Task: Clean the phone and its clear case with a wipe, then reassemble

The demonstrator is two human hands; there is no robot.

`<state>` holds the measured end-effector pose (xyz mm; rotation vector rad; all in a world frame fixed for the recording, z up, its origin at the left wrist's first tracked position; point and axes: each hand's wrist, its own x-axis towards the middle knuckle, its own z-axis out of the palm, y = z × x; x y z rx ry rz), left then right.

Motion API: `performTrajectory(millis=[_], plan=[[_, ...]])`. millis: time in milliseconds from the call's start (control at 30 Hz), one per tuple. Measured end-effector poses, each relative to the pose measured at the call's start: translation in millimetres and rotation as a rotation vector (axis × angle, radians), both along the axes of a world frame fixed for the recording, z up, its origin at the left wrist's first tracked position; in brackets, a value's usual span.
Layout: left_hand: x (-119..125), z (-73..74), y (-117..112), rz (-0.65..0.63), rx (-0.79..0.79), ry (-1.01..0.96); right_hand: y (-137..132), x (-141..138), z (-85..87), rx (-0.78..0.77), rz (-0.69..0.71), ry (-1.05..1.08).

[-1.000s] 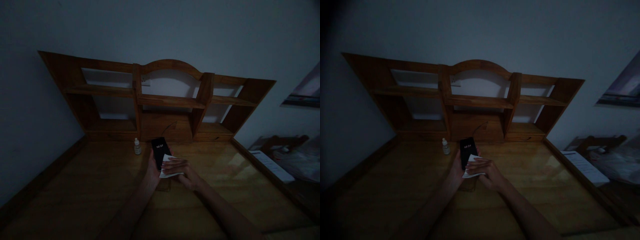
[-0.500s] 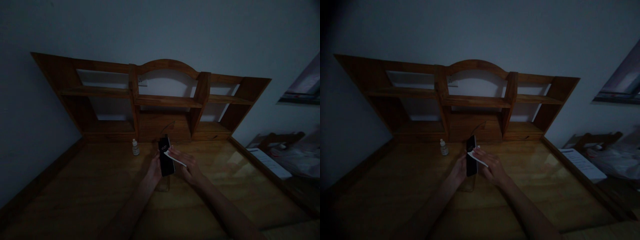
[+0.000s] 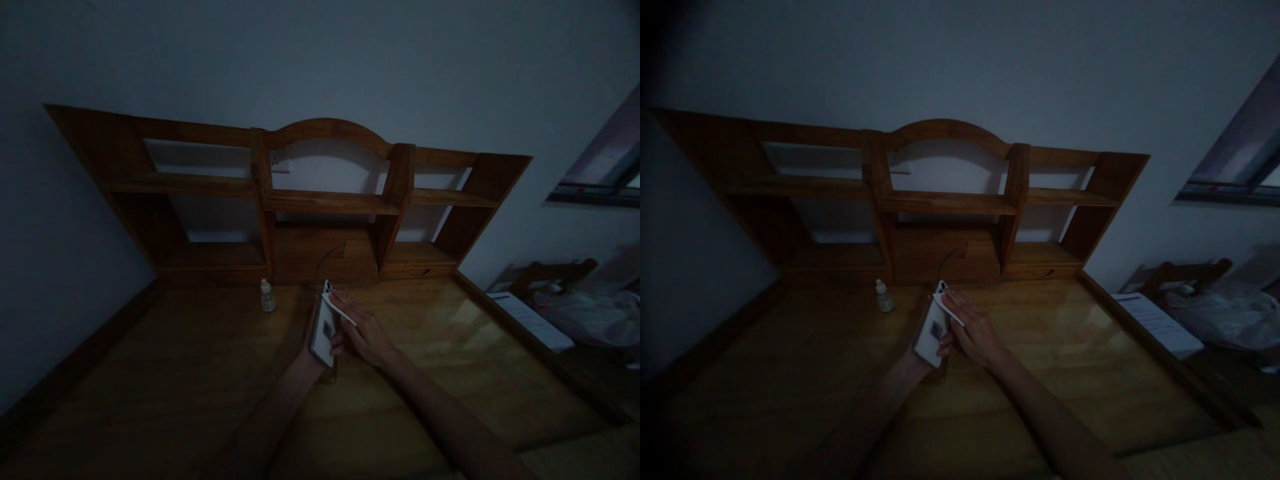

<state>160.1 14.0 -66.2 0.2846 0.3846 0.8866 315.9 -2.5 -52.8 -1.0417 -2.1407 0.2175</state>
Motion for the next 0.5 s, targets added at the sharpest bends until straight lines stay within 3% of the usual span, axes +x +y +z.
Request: performTrajectory(millis=[100, 200, 300, 400, 500], plan=[[3, 15.8, -2, 0.019, 0.046, -0.013, 2, -3, -6.7, -0.042, -0.012, 0.005], [5, 23.9, -2, 0.087, -0.04, -0.014, 5, -1, -11.5, -0.07, -0.035, 0.035], [5, 17.2, 1, 0.055, -0.113, 0.06, 9, 2, -15.1, -0.08, -0.069, 0.045], [6, 6.4, 3, -0.035, -0.093, 0.071, 11, 4, -17.1, -0.071, -0.093, 0.016], [8, 4.7, 1, -0.055, -0.084, 0.071, 9, 2, -12.7, -0.056, -0.079, -0.028]])
